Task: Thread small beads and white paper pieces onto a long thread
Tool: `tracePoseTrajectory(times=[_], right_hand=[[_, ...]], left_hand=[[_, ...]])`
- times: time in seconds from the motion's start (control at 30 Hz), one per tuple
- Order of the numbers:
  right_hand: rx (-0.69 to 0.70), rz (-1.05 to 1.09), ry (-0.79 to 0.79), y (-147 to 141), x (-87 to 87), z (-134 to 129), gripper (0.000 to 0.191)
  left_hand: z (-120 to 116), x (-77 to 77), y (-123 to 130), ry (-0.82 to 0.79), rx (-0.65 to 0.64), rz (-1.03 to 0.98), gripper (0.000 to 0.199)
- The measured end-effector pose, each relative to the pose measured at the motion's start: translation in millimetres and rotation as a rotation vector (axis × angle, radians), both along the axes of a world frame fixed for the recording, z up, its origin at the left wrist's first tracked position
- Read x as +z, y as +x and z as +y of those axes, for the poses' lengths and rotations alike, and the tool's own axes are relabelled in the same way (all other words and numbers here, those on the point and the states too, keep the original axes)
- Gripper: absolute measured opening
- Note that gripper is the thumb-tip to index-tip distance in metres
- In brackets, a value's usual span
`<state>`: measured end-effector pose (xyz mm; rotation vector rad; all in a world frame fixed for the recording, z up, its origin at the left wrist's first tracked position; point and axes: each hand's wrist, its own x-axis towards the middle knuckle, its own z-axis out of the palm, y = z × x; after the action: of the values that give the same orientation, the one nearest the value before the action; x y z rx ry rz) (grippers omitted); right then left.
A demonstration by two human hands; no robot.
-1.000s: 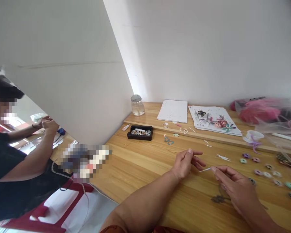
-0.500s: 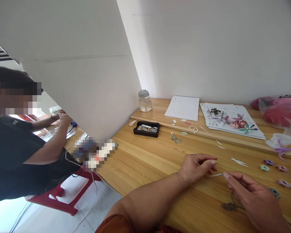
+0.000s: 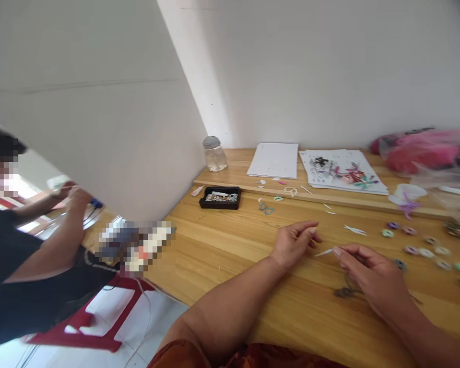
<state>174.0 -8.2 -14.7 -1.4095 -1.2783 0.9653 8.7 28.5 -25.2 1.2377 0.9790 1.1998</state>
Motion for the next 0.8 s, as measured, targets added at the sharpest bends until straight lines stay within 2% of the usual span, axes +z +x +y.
tracePoseTrajectory(times=[0.2,0.3,0.4,0.57,0.7,0.8], right_hand=[[0.051,0.17,-0.061,-2,6.1,0,0.037],[0.039,0.199,-0.08,-2,5.5,1,0.035],[0.047,0.209,-0.084,-2,4.4,0,0.033],[0.076,0.249,-0.089,0,2.4,1,0.029],[0.079,0.239,-0.088,0,2.5,1,0.03],[0.079,0.24,-0.088,0,3.4,1,0.03]], left_hand=[[-15,21.5,-7,-0.014,-0.03,0.045,0.06],[-17,26.7,-10,-0.046,-0.088,0.082,0.067],[-17,22.9,-8,-0.044,-0.051,0.119,0.07],[-12,12.2,-3,-0.039,-0.021,0.089,0.059],[-12,12.5,-3,-0.03,-0.023,0.096,0.054],[-15,15.4,-5,-0.029,-0.049,0.08,0.062]])
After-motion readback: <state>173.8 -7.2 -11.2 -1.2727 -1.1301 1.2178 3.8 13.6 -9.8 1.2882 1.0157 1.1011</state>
